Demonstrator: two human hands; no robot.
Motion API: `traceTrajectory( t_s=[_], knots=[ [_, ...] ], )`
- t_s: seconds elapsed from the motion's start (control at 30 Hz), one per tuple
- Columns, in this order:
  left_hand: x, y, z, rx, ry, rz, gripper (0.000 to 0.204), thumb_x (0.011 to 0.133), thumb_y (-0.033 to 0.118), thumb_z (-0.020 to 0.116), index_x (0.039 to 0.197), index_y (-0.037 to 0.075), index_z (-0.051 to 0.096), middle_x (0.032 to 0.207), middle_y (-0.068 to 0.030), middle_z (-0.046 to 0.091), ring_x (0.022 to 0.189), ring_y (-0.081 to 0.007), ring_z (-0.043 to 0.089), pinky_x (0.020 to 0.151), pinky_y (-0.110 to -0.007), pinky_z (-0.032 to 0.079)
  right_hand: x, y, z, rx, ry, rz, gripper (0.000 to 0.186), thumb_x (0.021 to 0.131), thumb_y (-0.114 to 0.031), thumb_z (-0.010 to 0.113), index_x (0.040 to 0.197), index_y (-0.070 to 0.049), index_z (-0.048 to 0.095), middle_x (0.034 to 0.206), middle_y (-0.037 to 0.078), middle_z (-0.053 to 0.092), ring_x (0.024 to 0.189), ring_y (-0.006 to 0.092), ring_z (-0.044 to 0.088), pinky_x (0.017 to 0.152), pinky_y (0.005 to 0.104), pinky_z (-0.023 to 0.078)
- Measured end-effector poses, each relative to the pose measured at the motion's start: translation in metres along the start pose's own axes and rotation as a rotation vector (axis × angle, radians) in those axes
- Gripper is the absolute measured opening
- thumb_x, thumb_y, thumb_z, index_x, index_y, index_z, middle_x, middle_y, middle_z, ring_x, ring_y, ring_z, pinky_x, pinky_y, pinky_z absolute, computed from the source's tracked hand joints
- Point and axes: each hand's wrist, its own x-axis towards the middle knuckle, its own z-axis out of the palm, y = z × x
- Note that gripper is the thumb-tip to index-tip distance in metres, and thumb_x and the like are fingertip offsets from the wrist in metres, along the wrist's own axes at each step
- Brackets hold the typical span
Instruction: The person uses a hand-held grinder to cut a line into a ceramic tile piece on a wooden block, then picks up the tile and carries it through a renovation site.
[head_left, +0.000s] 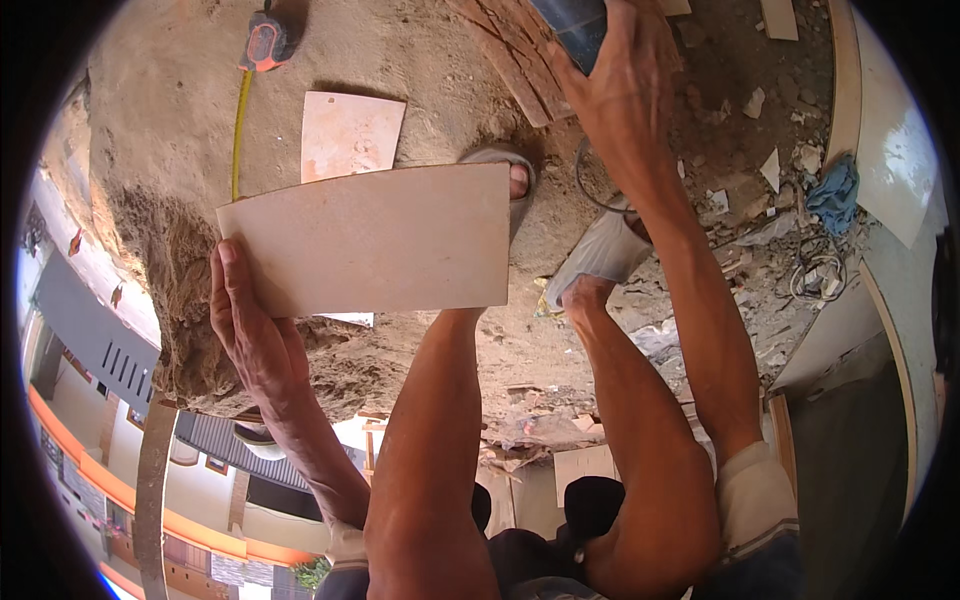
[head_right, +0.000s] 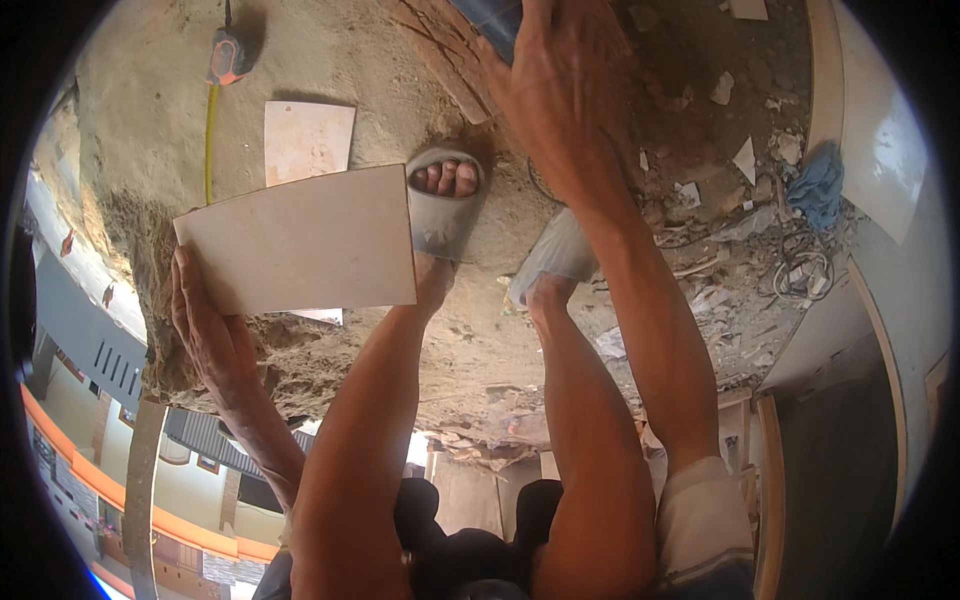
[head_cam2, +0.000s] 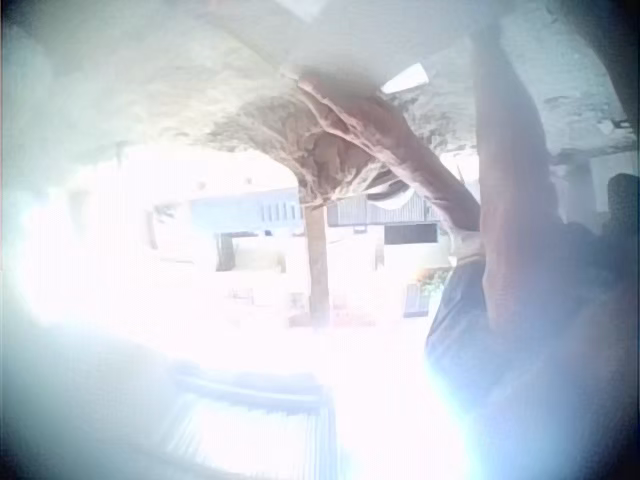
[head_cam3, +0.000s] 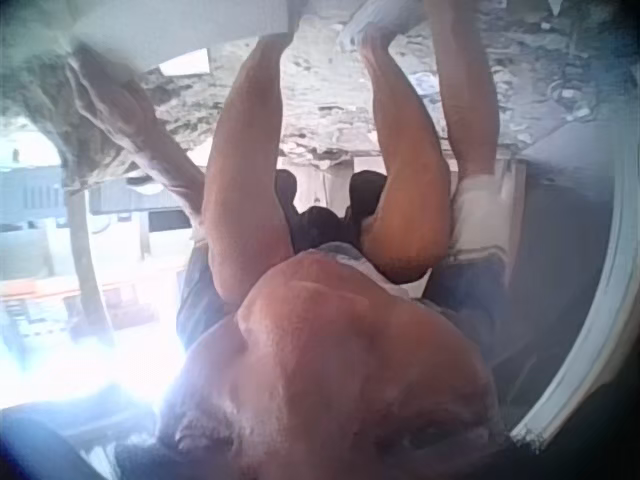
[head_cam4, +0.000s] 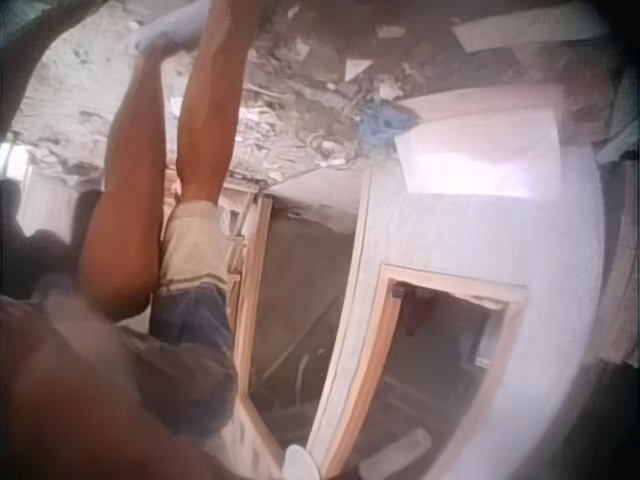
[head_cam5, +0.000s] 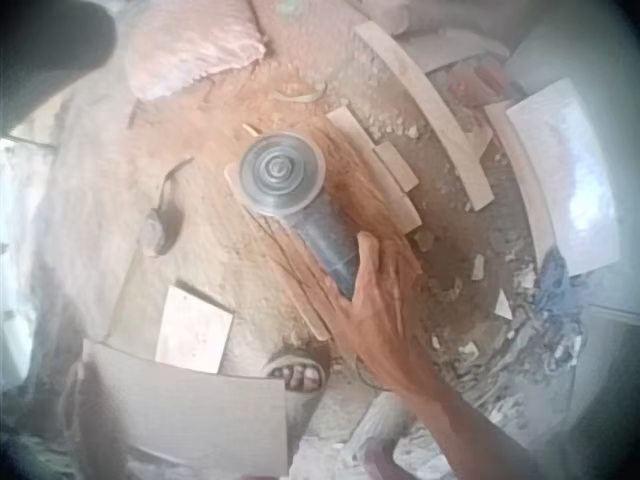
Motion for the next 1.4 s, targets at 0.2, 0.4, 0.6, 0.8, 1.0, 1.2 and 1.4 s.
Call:
traceTrajectory(
  t_s=[0.2, 0.4, 0.6, 0.8, 1.0, 1.2, 1.4],
  knots=[
    [-0.024, 0.027, -0.008, -0.077, -0.275, -0.067, 0.040, 0.114, 0.036, 0.063, 0.134, 0.002, 0.073, 0.117, -0.0037, 0.078, 0.105, -0.0082, 0.071, 0.093, -0.025, 0.060, 0.008, -0.021, -0.029, 0.022, -0.158, 0.189, 0.069, 0.091, -0.024, 0.084, 0.146, 0.000, 0.050, 0.133, 0.029, 0.057, 0.129, 0.0504, 0.056, 0.108, 0.0617, 0.046],
    [-0.047, 0.067, 0.000, -0.032, -0.443, -0.048, 0.045, 0.115, 0.038, 0.061, 0.141, 0.002, 0.070, 0.121, -0.0052, 0.075, 0.113, -0.0111, 0.066, 0.101, -0.029, 0.054, 0.004, 0.007, -0.007, 0.066, -0.033, 0.069, 0.085, 0.084, -0.035, 0.095, 0.150, -0.004, 0.051, 0.139, 0.025, 0.056, 0.121, 0.0417, 0.065, 0.099, 0.0559, 0.058],
    [-0.061, 0.100, 0.014, 0.008, -0.490, -0.029, 0.050, 0.115, 0.042, 0.060, 0.142, 0.001, 0.068, 0.121, -0.0047, 0.074, 0.113, -0.0136, 0.065, 0.101, -0.032, 0.052, -0.001, 0.006, -0.019, 0.108, -0.160, 0.175, 0.097, 0.082, -0.046, 0.095, 0.153, -0.001, 0.046, 0.135, 0.023, 0.055, 0.127, 0.0413, 0.060, 0.101, 0.0552, 0.058],
    [-0.081, 0.133, 0.006, 0.033, -0.540, -0.011, 0.048, 0.117, 0.040, 0.056, 0.142, 0.001, 0.068, 0.119, -0.0038, 0.074, 0.110, -0.0104, 0.064, 0.099, -0.029, 0.051, 0.002, 0.008, -0.025, 0.128, -0.159, 0.168, 0.100, 0.084, -0.048, 0.093, 0.156, -0.001, 0.043, 0.150, 0.026, 0.051, 0.139, 0.0449, 0.054, 0.111, 0.0579, 0.053],
    [-0.092, 0.161, -0.005, 0.125, -0.587, 0.064, 0.049, 0.117, 0.043, 0.056, 0.141, 0.003, 0.069, 0.115, -0.0027, 0.074, 0.104, -0.0093, 0.063, 0.093, -0.028, 0.052, 0.020, 0.001, -0.052, 0.178, -0.217, 0.312, 0.100, 0.081, -0.048, 0.094, 0.152, 0.004, 0.048, 0.155, 0.029, 0.052, 0.146, 0.0456, 0.050, 0.118, 0.0550, 0.047],
    [-0.110, 0.187, -0.011, 0.161, -0.592, 0.030, 0.050, 0.117, 0.045, 0.056, 0.142, 0.004, 0.068, 0.112, -0.0007, 0.071, 0.102, -0.0089, 0.061, 0.090, -0.028, 0.051, -0.004, -0.030, -0.112, 0.581, -0.134, 0.672, 0.095, 0.090, -0.058, 0.085, 0.153, 0.003, 0.050, 0.153, 0.029, 0.057, 0.140, 0.0415, 0.059, 0.115, 0.0504, 0.050],
    [-0.172, 0.253, -0.048, 0.136, -0.576, -0.013, 0.047, 0.117, 0.045, 0.056, 0.141, 0.006, 0.067, 0.110, 0.0013, 0.069, 0.100, -0.0078, 0.059, 0.088, -0.027, 0.050, -0.103, -0.156, -0.317, 1.552, -0.324, 1.258, 0.076, 0.115, -0.062, 0.045, 0.159, -0.001, 0.049, 0.150, 0.018, 0.064, 0.134, 0.0298, 0.065, 0.120, 0.0475, 0.044]
  ],
)
